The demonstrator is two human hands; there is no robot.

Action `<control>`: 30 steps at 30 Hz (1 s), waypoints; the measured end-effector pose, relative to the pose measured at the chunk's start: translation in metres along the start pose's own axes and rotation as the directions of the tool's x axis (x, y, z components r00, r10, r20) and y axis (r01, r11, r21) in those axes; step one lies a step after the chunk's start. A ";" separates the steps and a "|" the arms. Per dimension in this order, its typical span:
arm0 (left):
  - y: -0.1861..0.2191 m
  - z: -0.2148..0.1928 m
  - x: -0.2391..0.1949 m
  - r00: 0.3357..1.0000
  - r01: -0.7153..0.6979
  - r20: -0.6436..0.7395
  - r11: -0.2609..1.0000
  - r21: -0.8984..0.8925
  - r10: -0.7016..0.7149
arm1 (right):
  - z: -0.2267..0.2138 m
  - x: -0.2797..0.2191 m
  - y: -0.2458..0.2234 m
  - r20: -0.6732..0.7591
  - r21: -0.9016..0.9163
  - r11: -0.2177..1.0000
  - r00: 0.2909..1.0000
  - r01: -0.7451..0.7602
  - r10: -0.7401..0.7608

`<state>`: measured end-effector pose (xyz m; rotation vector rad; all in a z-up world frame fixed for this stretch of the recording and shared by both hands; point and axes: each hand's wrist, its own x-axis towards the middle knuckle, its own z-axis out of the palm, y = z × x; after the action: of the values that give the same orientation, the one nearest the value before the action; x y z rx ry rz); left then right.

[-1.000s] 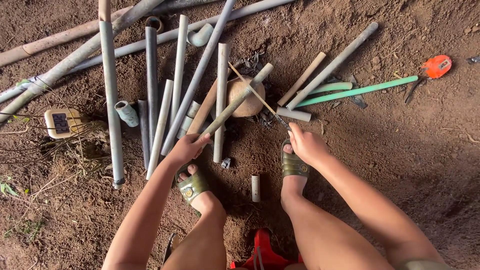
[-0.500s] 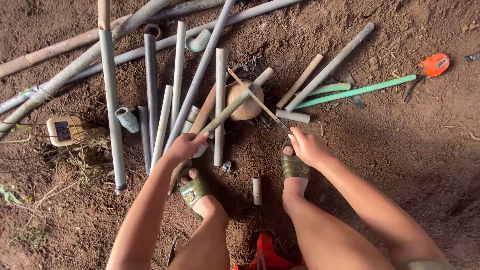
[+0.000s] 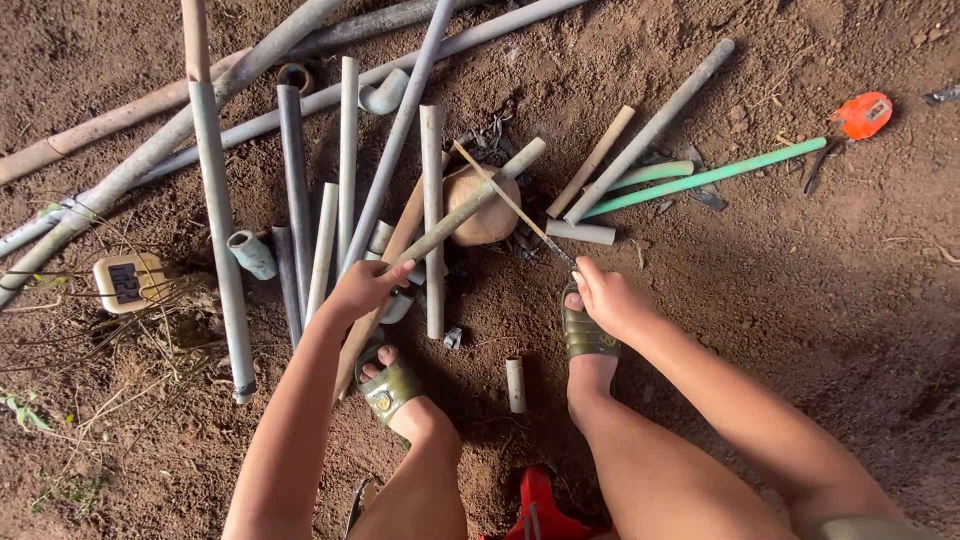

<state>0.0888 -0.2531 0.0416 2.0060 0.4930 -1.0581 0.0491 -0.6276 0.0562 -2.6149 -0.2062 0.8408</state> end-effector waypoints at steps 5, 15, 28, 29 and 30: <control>-0.014 0.002 0.013 0.998 -0.025 -0.056 1.000 0.014 0.026 | -0.005 0.000 -0.004 0.030 -0.018 1.000 1.000 -0.010 0.011; 0.026 -0.007 -0.004 0.972 -0.118 -0.179 0.977 0.177 0.150 | 0.018 0.008 -0.007 0.003 0.024 0.999 1.000 -0.030 0.030; 0.062 0.024 0.069 0.894 -0.139 -0.370 0.940 0.311 0.255 | 0.006 0.003 -0.027 0.086 0.161 0.983 0.994 -0.087 0.074; 0.065 0.025 0.070 0.893 -0.126 -0.365 0.927 0.354 0.261 | 0.005 0.003 -0.028 0.088 0.172 0.981 0.993 -0.088 0.073; 0.069 0.026 0.070 0.893 -0.113 -0.361 0.912 0.395 0.267 | 0.004 0.003 -0.029 0.090 0.184 0.979 0.993 -0.088 0.072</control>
<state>0.1603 -0.3171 0.0082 2.5720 0.3096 -0.6330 0.0488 -0.5987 0.0633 -2.4287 -0.0412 0.9485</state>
